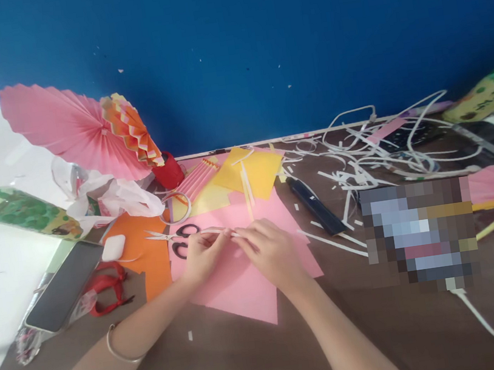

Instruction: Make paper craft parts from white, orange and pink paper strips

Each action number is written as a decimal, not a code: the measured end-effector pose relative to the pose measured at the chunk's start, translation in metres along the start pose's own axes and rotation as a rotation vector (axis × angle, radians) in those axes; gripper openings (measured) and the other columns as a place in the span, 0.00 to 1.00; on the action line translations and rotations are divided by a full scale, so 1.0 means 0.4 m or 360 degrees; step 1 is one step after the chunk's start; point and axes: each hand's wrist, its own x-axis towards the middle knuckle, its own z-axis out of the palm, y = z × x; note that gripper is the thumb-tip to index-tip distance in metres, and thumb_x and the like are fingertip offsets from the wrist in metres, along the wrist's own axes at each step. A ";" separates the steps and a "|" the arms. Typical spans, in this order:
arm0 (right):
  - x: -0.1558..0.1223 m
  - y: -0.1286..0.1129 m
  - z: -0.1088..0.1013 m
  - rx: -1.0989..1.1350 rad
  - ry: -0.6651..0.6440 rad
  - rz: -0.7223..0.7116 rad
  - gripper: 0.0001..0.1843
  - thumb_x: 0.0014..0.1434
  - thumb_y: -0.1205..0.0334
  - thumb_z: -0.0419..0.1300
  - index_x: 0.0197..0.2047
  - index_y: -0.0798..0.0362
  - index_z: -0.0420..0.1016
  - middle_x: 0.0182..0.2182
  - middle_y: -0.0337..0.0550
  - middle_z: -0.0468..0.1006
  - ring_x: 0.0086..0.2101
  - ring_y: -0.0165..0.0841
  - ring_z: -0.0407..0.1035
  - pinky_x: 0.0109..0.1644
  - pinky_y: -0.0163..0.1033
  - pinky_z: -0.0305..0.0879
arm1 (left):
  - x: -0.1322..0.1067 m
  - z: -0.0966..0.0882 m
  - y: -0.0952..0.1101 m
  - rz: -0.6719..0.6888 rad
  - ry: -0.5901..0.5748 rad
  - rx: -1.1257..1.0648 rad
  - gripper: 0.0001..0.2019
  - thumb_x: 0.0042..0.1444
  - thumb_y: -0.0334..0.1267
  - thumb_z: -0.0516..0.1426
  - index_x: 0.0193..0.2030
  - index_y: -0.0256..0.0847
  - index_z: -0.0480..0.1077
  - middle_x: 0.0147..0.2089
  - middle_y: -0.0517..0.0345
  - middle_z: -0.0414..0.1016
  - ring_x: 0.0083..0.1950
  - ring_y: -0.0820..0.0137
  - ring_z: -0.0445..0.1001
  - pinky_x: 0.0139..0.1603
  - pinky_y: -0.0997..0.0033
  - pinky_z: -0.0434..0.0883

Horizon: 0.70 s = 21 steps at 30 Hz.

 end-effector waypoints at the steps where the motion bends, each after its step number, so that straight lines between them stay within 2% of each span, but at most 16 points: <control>1: -0.001 0.001 0.001 0.0007 -0.0001 0.0002 0.05 0.57 0.67 0.57 0.34 0.53 0.74 0.27 0.43 0.75 0.30 0.32 0.68 0.33 0.38 0.66 | -0.001 0.000 0.000 -0.0005 -0.0011 -0.0009 0.13 0.53 0.43 0.56 0.29 0.35 0.76 0.32 0.51 0.77 0.35 0.68 0.74 0.38 0.72 0.69; 5: -0.004 0.003 0.002 0.0008 -0.0018 -0.0016 0.06 0.58 0.67 0.55 0.35 0.52 0.74 0.28 0.44 0.75 0.30 0.32 0.68 0.33 0.38 0.66 | -0.003 0.000 0.000 -0.0059 -0.0092 -0.0087 0.11 0.51 0.43 0.59 0.31 0.35 0.75 0.31 0.52 0.77 0.34 0.68 0.74 0.36 0.72 0.69; 10: -0.004 0.004 0.001 -0.0045 -0.0031 -0.0017 0.05 0.58 0.66 0.56 0.35 0.53 0.74 0.29 0.45 0.76 0.31 0.33 0.69 0.35 0.39 0.68 | 0.001 0.002 -0.002 0.0025 -0.0007 -0.0032 0.10 0.51 0.41 0.58 0.27 0.35 0.74 0.30 0.52 0.76 0.34 0.70 0.73 0.37 0.72 0.69; 13: -0.004 0.007 0.000 -0.0048 -0.0023 0.0013 0.05 0.57 0.66 0.56 0.37 0.53 0.73 0.30 0.45 0.77 0.33 0.34 0.70 0.36 0.39 0.68 | 0.003 0.002 -0.003 0.0076 -0.0023 -0.0030 0.10 0.53 0.40 0.57 0.27 0.36 0.74 0.31 0.53 0.75 0.34 0.70 0.73 0.38 0.72 0.69; 21: -0.007 0.012 -0.006 -0.0051 -0.0080 -0.0056 0.05 0.58 0.66 0.56 0.36 0.54 0.73 0.31 0.45 0.79 0.33 0.34 0.71 0.37 0.40 0.69 | 0.002 0.000 0.001 0.0058 -0.0013 0.0017 0.11 0.53 0.42 0.57 0.27 0.36 0.73 0.30 0.54 0.74 0.33 0.71 0.72 0.37 0.73 0.68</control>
